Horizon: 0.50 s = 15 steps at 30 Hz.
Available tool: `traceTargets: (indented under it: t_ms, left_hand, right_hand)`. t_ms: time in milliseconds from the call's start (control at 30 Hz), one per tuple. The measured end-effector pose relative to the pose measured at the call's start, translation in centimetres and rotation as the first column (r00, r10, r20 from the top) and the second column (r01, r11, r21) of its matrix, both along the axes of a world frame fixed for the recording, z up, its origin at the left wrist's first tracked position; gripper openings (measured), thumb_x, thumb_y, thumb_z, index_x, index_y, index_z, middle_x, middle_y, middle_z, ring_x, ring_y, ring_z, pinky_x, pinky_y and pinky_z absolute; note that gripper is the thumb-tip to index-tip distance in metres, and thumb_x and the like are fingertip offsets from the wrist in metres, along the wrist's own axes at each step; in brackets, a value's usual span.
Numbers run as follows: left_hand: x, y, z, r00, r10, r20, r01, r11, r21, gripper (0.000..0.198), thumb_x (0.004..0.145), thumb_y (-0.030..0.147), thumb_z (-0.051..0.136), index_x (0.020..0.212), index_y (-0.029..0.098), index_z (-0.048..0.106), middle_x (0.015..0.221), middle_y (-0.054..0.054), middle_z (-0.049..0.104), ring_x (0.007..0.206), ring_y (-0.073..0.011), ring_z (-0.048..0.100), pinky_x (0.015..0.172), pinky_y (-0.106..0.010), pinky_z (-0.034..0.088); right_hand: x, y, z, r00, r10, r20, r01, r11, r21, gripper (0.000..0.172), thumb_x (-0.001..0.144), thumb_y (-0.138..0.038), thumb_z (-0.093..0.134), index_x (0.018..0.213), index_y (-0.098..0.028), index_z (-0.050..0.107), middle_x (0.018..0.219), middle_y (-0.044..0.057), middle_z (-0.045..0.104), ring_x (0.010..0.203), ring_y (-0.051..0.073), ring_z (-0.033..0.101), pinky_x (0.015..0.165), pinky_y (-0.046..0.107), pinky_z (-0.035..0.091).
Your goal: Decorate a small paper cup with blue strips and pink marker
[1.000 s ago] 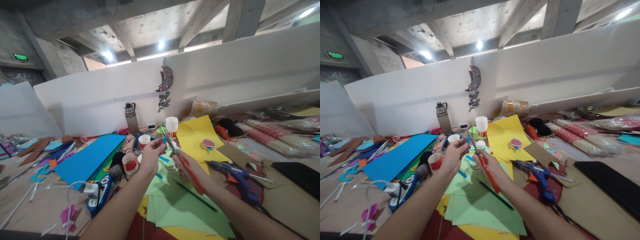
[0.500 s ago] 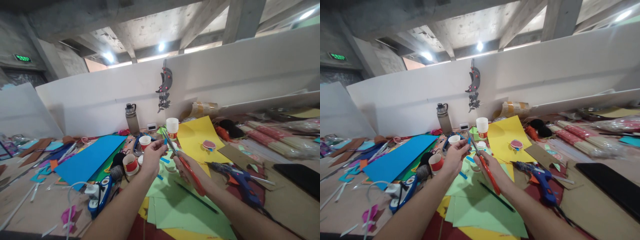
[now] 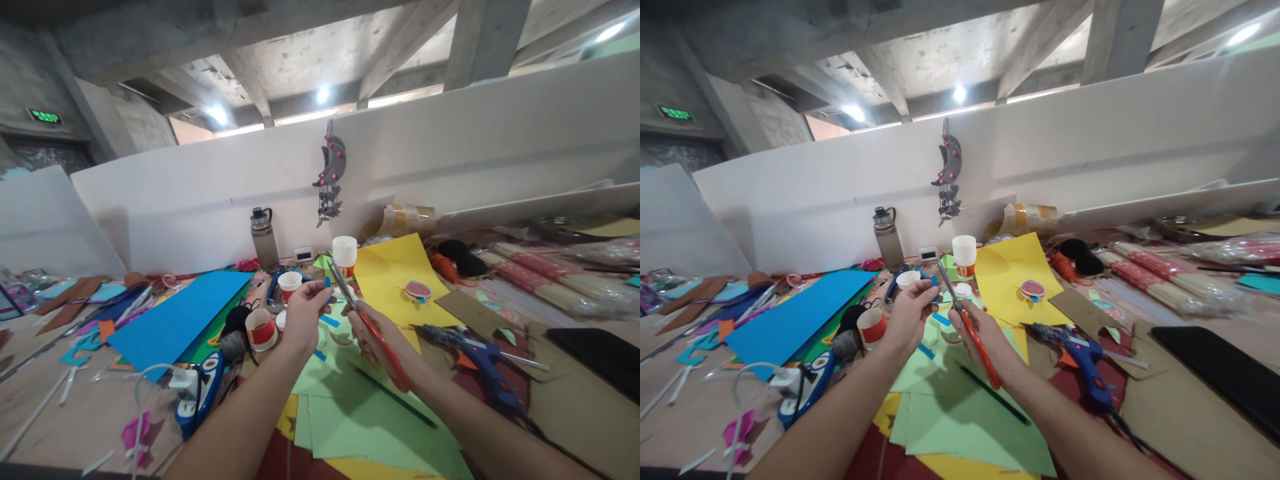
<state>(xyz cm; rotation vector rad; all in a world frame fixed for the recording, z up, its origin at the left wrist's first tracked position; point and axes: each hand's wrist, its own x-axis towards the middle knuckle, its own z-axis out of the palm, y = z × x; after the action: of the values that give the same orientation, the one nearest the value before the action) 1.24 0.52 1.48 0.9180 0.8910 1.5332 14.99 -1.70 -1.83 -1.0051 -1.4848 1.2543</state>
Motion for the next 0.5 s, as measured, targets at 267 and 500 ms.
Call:
traceTargets:
  t_ms: [267, 500]
  left_hand:
    - [-0.28, -0.37, 0.51, 0.994, -0.094, 0.050, 0.098, 0.993, -0.067, 0.026, 0.062, 0.026, 0.074, 0.078, 0.015, 0.057, 0.070, -0.002, 0.064, 0.060, -0.0105, 0.058, 0.050, -0.020, 0.037]
    - [-0.09, -0.37, 0.22, 0.989, -0.107, 0.098, 0.113, 0.992, -0.050, 0.021, 0.058, 0.021, 0.075, 0.069, 0.013, 0.059, 0.064, 0.002, 0.056, 0.058, -0.0070, 0.050, 0.049, -0.020, 0.036]
  right_hand:
    - [0.00, -0.24, 0.36, 1.000, 0.007, 0.020, -0.007, 1.000, 0.020, 0.038, 0.075, -0.056, 0.057, 0.085, -0.020, 0.052, 0.053, -0.007, 0.041, 0.043, 0.006, 0.036, 0.038, 0.019, 0.029]
    - [0.06, -0.23, 0.26, 0.997, 0.035, 0.069, -0.037, 0.999, 0.033, 0.039, 0.076, -0.053, 0.058, 0.097, -0.019, 0.054, 0.054, -0.006, 0.042, 0.045, 0.008, 0.038, 0.040, 0.020, 0.030]
